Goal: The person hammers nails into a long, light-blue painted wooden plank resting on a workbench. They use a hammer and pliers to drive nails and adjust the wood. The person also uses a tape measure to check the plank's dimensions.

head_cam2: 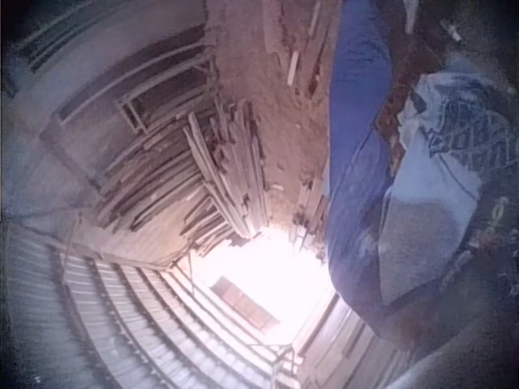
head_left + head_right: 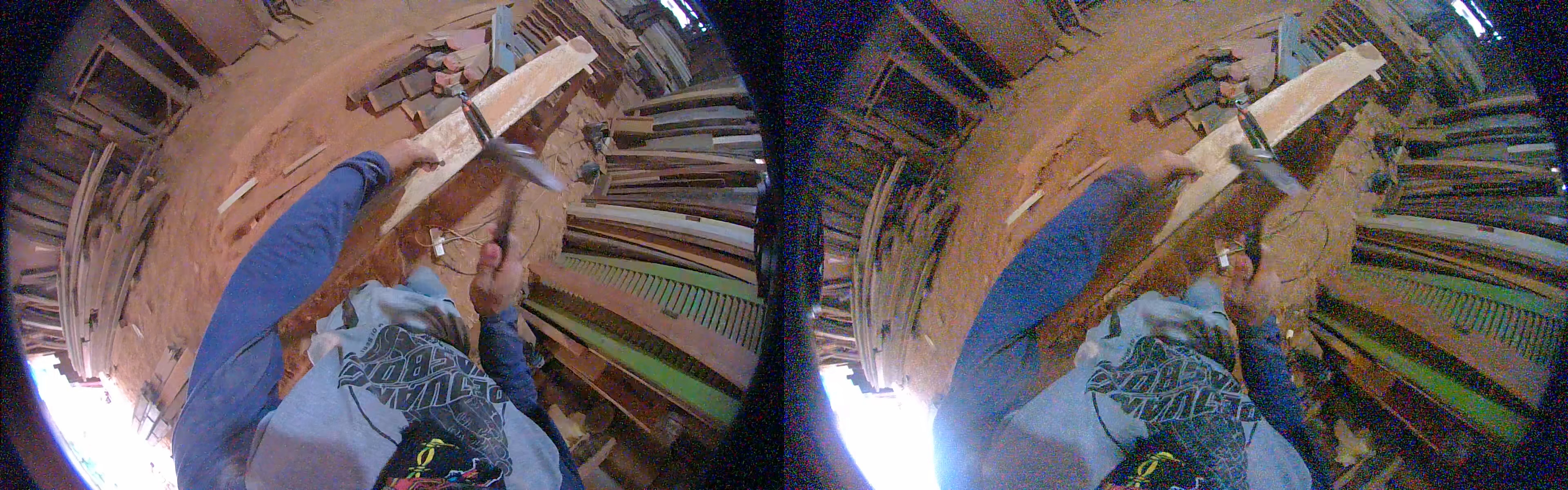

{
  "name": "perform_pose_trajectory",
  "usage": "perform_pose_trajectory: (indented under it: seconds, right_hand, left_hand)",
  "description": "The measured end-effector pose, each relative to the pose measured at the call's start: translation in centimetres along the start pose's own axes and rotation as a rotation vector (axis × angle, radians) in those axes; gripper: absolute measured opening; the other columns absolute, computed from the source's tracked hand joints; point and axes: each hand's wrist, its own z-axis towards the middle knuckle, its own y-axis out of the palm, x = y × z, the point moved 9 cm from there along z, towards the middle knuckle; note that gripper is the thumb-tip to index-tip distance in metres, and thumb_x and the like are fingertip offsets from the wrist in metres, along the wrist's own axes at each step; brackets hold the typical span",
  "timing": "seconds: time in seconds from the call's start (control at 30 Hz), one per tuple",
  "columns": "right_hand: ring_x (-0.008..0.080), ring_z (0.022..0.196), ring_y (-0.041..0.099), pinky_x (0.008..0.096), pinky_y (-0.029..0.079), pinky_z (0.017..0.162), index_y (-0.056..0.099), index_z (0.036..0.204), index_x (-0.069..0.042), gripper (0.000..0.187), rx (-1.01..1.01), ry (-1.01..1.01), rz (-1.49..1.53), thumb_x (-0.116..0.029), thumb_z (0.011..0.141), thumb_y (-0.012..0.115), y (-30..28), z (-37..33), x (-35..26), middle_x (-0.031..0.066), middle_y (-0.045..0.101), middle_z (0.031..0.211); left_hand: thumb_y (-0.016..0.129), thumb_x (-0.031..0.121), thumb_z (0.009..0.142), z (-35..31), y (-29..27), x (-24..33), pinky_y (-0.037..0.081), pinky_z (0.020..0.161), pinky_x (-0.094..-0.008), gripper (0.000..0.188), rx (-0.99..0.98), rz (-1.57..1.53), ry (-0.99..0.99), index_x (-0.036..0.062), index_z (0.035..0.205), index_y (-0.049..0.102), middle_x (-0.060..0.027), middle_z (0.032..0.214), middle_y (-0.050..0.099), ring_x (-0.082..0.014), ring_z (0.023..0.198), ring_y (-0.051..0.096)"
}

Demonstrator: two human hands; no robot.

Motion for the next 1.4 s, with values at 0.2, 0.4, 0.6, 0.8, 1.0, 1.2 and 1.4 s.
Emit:
perform_pose_trajectory:
  seconds: [0.2,0.4,0.6,0.8,1.0,1.2,1.4]
  right_hand:
    - [0.0261,0.068,0.06,0.0424,0.047,0.057,0.055,0.108,0.0,0.028,-0.131,-0.001,-0.026,-0.025,0.096,0.056,2.0,1.2,-1.0,0.0106,0.061,0.082]
    - [0.0185,0.054,0.052,0.0357,0.04,0.048,0.054,0.106,-0.002,0.018,-0.073,-0.021,0.151,-0.015,0.097,0.046,-0.7,1.6,-0.9,-0.0001,0.054,0.068]
    - [0.0437,0.059,0.056,0.0486,0.04,0.052,0.055,0.105,0.0,0.022,-0.308,-0.081,-0.151,-0.02,0.097,0.051,3.6,2.5,-1.2,0.0243,0.058,0.07]
    - [0.0487,0.061,0.055,0.0517,0.04,0.053,0.052,0.1,0.001,0.031,-0.006,0.06,0.574,-0.03,0.098,0.051,-1.1,2.5,-3.2,0.0265,0.058,0.071]
    - [0.0465,0.061,0.059,0.0519,0.044,0.052,0.052,0.104,-0.003,0.027,-0.349,0.0,-0.172,-0.029,0.097,0.054,2.7,3.2,-2.0,0.0235,0.062,0.071]
    - [0.0331,0.064,0.061,0.0438,0.044,0.054,0.053,0.103,0.001,0.034,0.008,0.116,0.43,-0.033,0.097,0.053,0.7,2.0,0.1,0.0204,0.06,0.075]
    - [0.0456,0.065,0.06,0.0507,0.047,0.059,0.052,0.113,0.004,0.04,-0.407,0.107,-0.094,-0.032,0.098,0.052,4.2,1.0,1.5,0.0225,0.062,0.068]
  left_hand:
    - [0.063,0.028,0.087,-0.4,-0.4,0.1,0.047,0.07,-0.0313,0.024,0.045,-0.005,-0.058,0.0066,0.088,0.074,-0.0016,0.08,0.068,-0.014,0.075,0.06]
    - [0.062,0.028,0.087,-1.3,-0.6,1.1,0.045,0.067,-0.0304,0.023,0.074,0.028,-0.044,0.0083,0.087,0.074,-0.0014,0.077,0.065,-0.014,0.072,0.058]
    - [0.065,0.027,0.084,-1.2,-0.7,-1.5,0.047,0.066,-0.032,0.022,0.091,-0.047,-0.175,0.0075,0.091,0.072,-0.002,0.078,0.066,-0.0141,0.072,0.059]
    - [0.068,0.022,0.081,-1.3,-0.5,1.2,0.048,0.065,-0.032,0.018,0.122,0.232,0.258,0.0084,0.091,0.073,-0.0044,0.08,0.068,-0.0161,0.07,0.061]
    - [0.056,0.012,0.087,-1.0,-0.4,-1.2,0.05,0.07,-0.0293,0.017,0.074,0.117,-0.069,0.0128,0.097,0.07,-0.0013,0.085,0.068,-0.0143,0.077,0.064]
    - [0.07,0.018,0.081,-1.3,-0.6,-1.8,0.044,0.06,-0.0314,0.013,0.125,-0.088,-0.148,0.0106,0.09,0.074,-0.0033,0.079,0.067,-0.0164,0.067,0.058]
    - [0.056,0.013,0.09,-1.8,-0.2,0.8,0.053,0.074,-0.0302,0.024,0.107,0.416,0.11,0.0139,0.11,0.07,-0.0028,0.095,0.071,-0.0146,0.08,0.066]
